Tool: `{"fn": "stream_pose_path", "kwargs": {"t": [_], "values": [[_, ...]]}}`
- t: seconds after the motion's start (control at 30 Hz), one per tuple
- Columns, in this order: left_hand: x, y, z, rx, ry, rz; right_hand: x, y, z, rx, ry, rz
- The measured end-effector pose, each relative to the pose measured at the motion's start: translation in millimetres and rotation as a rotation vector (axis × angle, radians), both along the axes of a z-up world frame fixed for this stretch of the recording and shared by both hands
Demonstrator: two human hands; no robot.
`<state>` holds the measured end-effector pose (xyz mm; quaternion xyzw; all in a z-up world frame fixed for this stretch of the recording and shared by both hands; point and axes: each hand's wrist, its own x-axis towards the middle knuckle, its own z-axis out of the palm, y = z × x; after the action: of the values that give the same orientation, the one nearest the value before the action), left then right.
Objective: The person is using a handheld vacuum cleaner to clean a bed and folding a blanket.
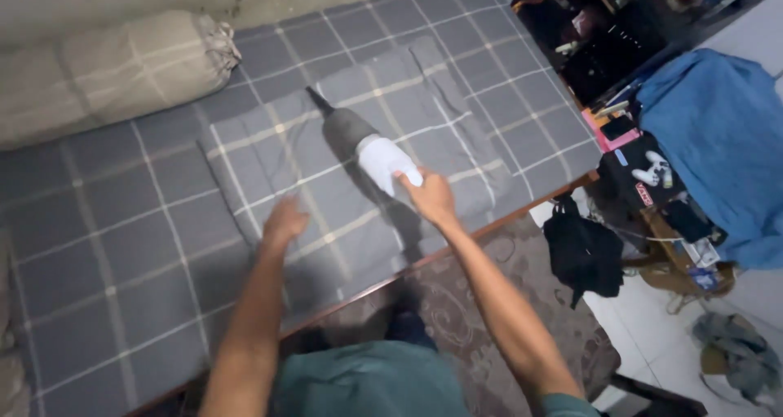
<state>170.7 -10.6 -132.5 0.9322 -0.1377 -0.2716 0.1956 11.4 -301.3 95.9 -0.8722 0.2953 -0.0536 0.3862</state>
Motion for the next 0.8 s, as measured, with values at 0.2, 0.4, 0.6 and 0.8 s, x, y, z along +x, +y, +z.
{"fn": "stream_pose_path", "kwargs": {"t": [0.2,0.4,0.6,0.8], "values": [[17.4,56.8,-22.5,-0.146,-0.091,0.097,-1.9,97.6,-29.1,-0.085,-0.027,0.049],[-8.0,90.1,-61.0,-0.09,0.012,-0.08,-24.2,159.7,1.1,-0.108,-0.021,-0.031],[-43.1,86.5,-32.7,-0.072,0.065,-0.02,-48.1,141.0,-11.8,-0.14,-0.03,0.011],[-62.8,63.3,-12.1,0.085,0.101,-0.02,-58.0,84.1,-15.0,-0.113,0.004,-0.103]]}}
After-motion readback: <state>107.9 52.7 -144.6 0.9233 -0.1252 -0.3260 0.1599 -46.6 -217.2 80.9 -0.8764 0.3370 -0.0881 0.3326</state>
